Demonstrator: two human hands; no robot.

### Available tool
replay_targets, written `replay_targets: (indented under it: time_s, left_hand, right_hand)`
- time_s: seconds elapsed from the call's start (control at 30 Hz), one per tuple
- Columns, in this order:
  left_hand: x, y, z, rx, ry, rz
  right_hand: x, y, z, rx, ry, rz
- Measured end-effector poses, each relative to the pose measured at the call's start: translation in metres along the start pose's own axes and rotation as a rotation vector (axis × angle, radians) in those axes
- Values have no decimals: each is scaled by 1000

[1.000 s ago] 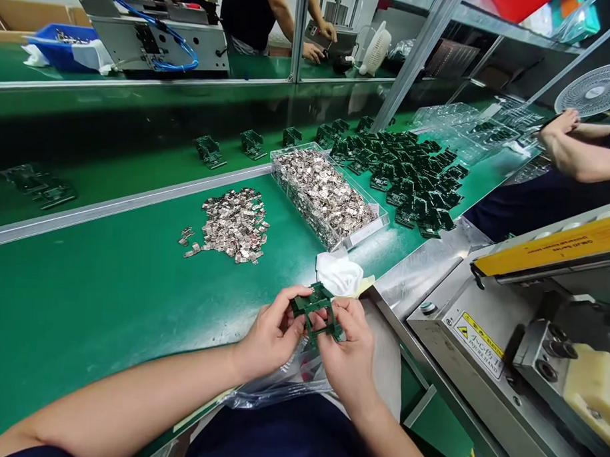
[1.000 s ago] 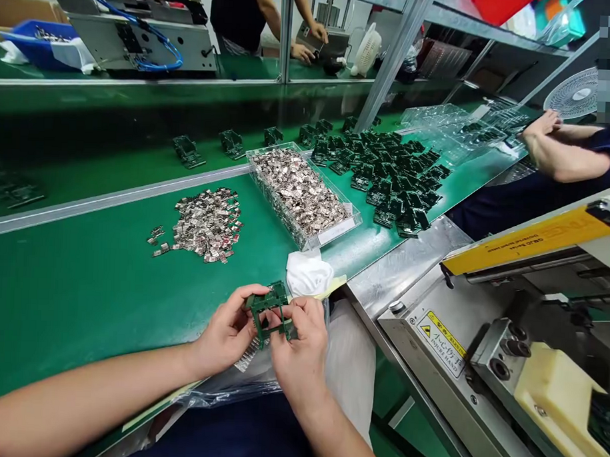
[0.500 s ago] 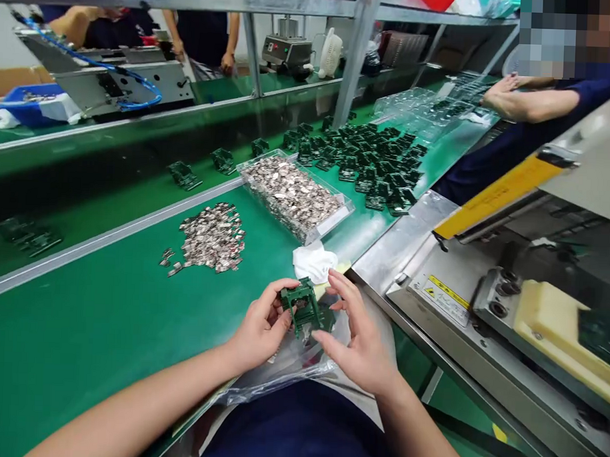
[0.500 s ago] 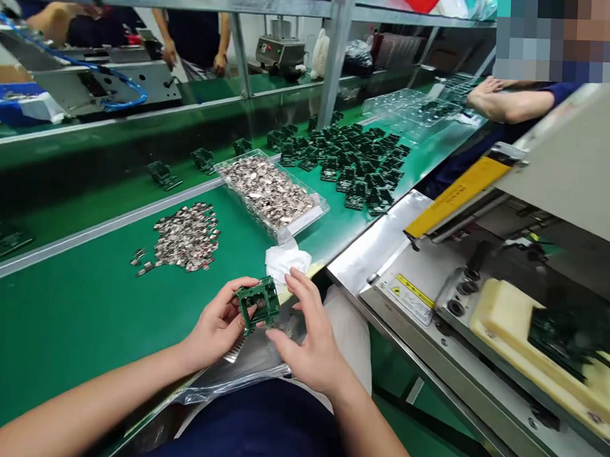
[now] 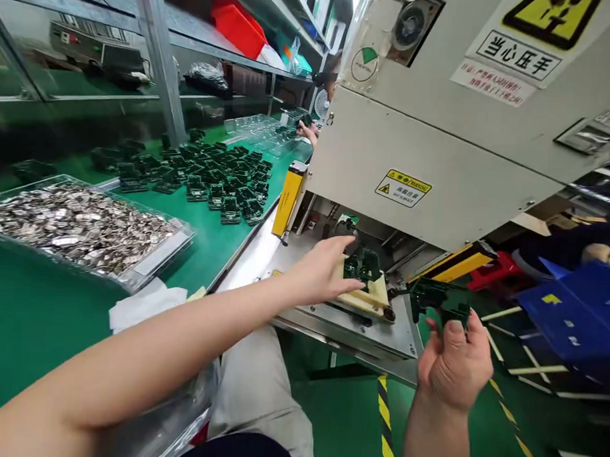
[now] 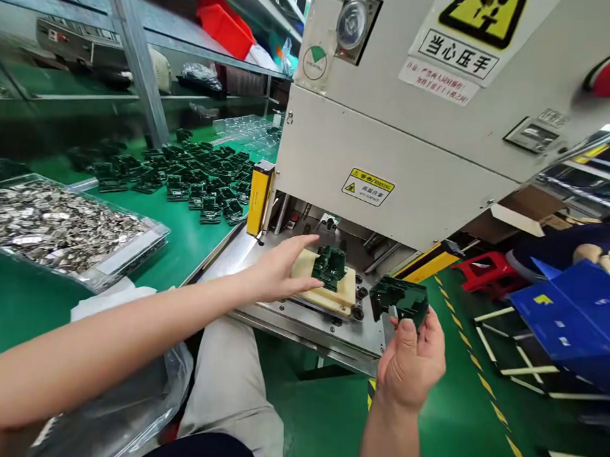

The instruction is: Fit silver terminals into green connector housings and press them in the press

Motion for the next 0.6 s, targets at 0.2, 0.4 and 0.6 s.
replay_targets:
  time_s: [0.2, 0.4, 0.6]
  left_hand:
    - [10, -39, -11, 51, 244, 99]
    - [54, 59, 70, -93, 314, 204]
    - [128, 132, 77, -2, 221, 400]
  right_hand:
    - [-10, -30, -48, 385, 85, 82]
    - [-20, -22, -125, 910, 407, 119]
    - [-31, -12, -120, 939, 500, 144]
Point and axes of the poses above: each hand's wrist, its own y-axis away from the middle knuckle, its own z-axis out of the back of the hand, x = y × z, the point moved 9 cm from there along -y, towards the middle knuckle, and after that the axes turned 9 degrees about z, right-handed, at the moved point
